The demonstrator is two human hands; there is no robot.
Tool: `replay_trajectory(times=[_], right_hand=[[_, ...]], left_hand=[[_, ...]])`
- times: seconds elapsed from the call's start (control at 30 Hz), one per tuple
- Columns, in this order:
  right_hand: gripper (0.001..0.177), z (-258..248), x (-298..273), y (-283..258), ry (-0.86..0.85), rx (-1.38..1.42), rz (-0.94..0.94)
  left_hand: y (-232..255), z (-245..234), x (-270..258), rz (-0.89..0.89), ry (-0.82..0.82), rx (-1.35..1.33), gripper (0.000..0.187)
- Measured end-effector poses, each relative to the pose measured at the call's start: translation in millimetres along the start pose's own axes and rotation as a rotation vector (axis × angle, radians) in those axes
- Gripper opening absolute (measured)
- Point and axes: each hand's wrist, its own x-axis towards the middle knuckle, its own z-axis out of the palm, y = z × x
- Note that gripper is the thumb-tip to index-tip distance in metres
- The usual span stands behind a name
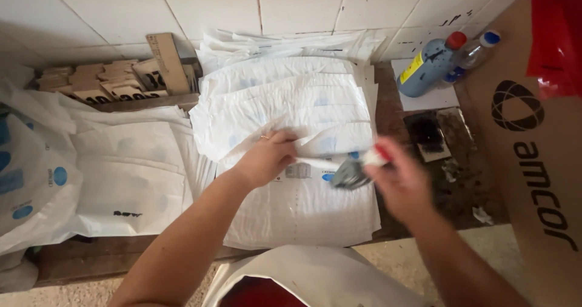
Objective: Stamping a stack of plastic bags using a manual hand stamp.
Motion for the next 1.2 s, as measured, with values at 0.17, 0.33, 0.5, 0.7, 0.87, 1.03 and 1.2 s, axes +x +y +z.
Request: replay_trajectory(times=[0.17, 0.33, 0.5, 0.7, 0.87, 1.03, 1.2], right_hand=[[0.049, 50.3, -2.6, 42.6, -0.05, -0.309, -0.364], [0.045, 76.6, 12.1, 73.0, 0.086, -0.502, -0.648], [0.049, 54.7, 47.2, 45.0, -0.067, -0.052, -0.104], [0.053, 4.7, 43.0, -16.5, 0.107, 0.036, -0.008], [0.05, -0.6, 11.7, -1.1, 0.041, -0.042, -0.091], [0.047, 50.9, 2.0, 55.2, 0.007, -0.537, -0.47], [0.041, 73.8, 17.2, 84.1, 0.019, -0.511, -0.465]], left_hand=[[-21.3, 24.5, 3.6, -0.045, 0.111, 0.054, 0.009], [14.9, -19.0, -8.2, -0.02, 0.095, -0.26, 0.016], [11.2, -14.7, -15.0, 0.092, -0.239, 0.015, 0.047], [-13.2, 16.5, -12.5, 0.05, -0.121, 0.06, 0.015], [-13.8, 15.1, -8.4, 0.002, 0.02, -0.039, 0.01], [-12.1, 10.8, -6.0, 0.033, 0.196, -0.032, 0.009], [14.0, -15.6, -15.7, 0.073, 0.013, -0.411, 0.015]])
